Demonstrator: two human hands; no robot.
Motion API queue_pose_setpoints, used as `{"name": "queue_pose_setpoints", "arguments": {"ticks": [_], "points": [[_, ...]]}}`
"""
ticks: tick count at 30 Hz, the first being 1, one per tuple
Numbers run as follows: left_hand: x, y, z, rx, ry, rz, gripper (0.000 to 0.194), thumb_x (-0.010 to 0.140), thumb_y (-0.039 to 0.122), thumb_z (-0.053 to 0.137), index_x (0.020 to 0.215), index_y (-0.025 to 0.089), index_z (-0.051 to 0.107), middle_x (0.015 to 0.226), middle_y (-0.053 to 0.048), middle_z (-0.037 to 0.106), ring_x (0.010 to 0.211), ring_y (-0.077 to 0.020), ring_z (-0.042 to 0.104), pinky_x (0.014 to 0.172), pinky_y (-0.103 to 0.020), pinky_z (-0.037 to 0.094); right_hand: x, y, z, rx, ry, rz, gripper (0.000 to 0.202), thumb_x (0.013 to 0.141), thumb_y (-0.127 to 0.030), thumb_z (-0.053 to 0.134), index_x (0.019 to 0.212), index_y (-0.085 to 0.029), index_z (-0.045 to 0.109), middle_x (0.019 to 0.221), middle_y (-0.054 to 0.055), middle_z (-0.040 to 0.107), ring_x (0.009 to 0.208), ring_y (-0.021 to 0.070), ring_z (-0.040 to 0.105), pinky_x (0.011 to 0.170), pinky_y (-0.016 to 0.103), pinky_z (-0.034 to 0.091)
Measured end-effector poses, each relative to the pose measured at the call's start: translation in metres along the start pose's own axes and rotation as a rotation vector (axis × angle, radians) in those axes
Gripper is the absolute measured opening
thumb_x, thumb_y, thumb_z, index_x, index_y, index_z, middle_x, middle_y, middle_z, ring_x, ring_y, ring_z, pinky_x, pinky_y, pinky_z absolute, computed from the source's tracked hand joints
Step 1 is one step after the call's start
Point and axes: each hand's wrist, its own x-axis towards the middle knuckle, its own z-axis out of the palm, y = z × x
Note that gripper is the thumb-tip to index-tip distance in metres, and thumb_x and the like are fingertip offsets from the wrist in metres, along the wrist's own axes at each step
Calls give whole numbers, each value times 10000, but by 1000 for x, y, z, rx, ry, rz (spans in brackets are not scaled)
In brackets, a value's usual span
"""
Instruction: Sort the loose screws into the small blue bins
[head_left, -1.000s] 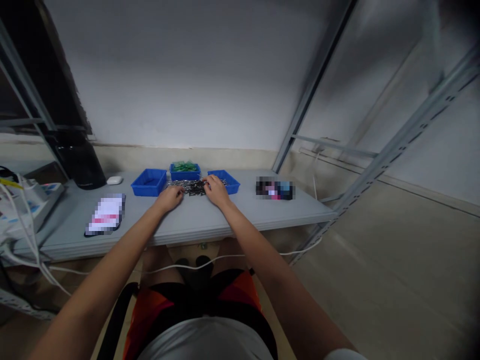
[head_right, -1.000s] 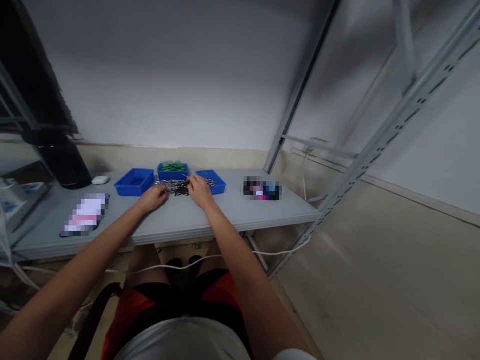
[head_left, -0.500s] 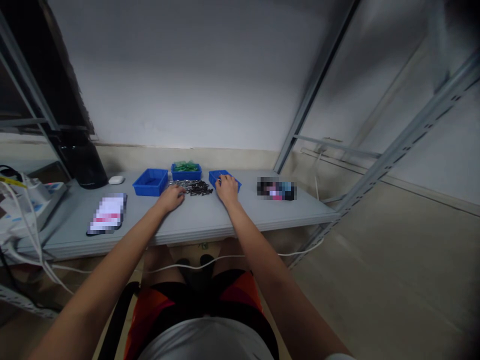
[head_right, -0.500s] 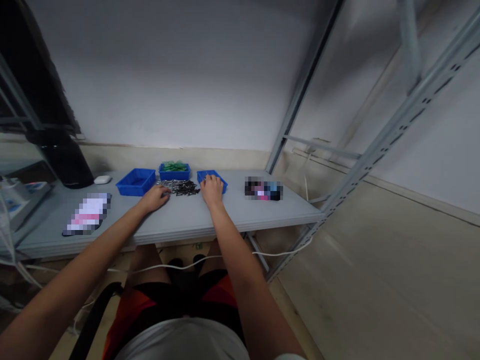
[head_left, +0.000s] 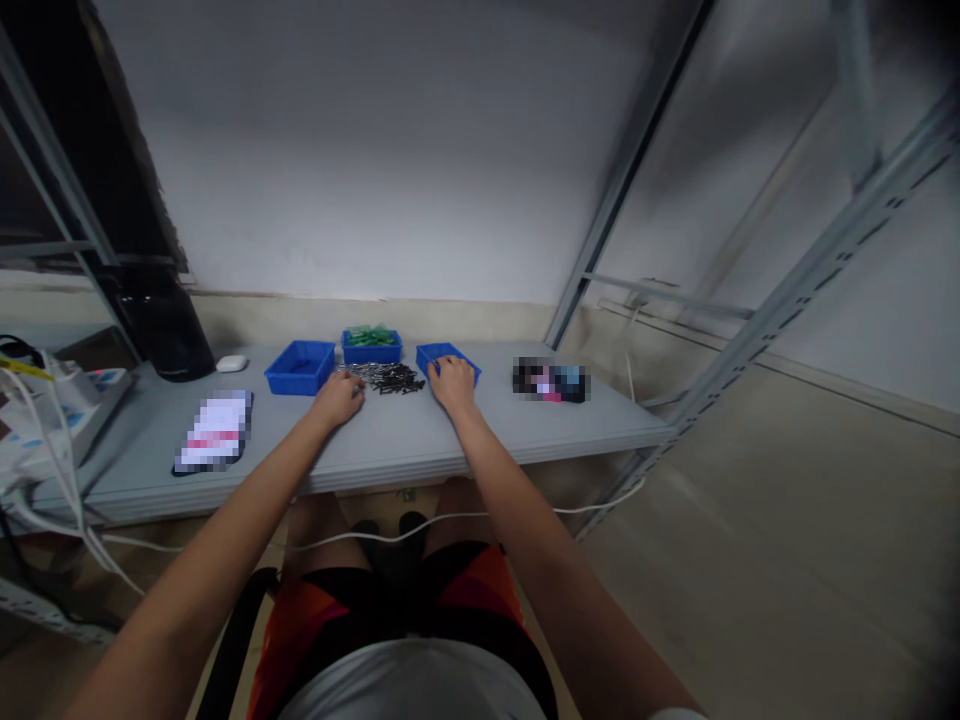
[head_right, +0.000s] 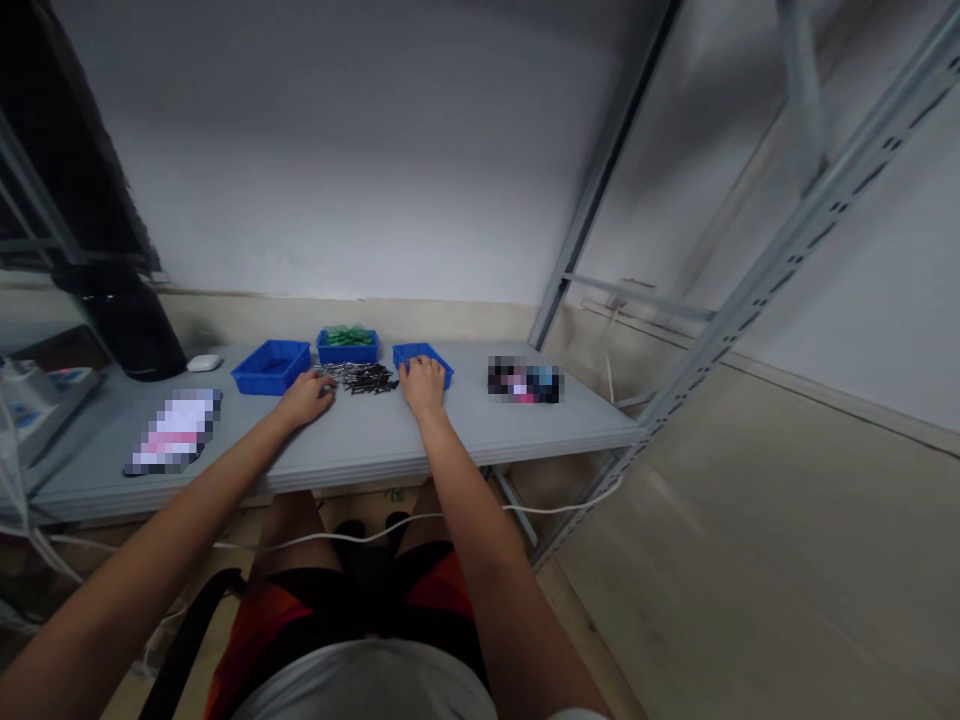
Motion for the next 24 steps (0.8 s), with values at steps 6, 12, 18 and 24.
{"name": "queue_pose_setpoints", "arguments": {"ticks": [6,12,18,24], "points": [[2,-2,2,-32,-16,42,281,814,212,487,958,144,718,963,-142,657,980,-286,593,940,-392,457,2,-5,-1,96,28,-131,306,946,-258,433,1119,-131,651,1185,160,599,1108,278,524,946,406,395],[4,0,-1,-90,-47,125,287,801,184,475,976,151,700,969,-120,661,953,-259,606,918,-379,474,-5,-15,-6,311,71,-431,297,921,-201,394,1098,-162,629,1110,115,603,1070,211,549,960,333,425],[1,3,-6,-59,-6,64,263,784,171,514,973,157,697,1022,-132,634,1021,-278,583,926,-373,471,-15,-22,-12,325,63,-563,278,895,-263,454,1100,-160,610,1076,119,618,1057,225,562,956,334,433],[-1,2,-6,44,-6,-13,257,849,274,502,962,151,697,983,-134,656,970,-271,602,879,-352,483,-11,-23,-7,336,24,-528,263,904,-230,438,1096,-154,601,1020,92,650,948,186,597,876,291,452]]}}
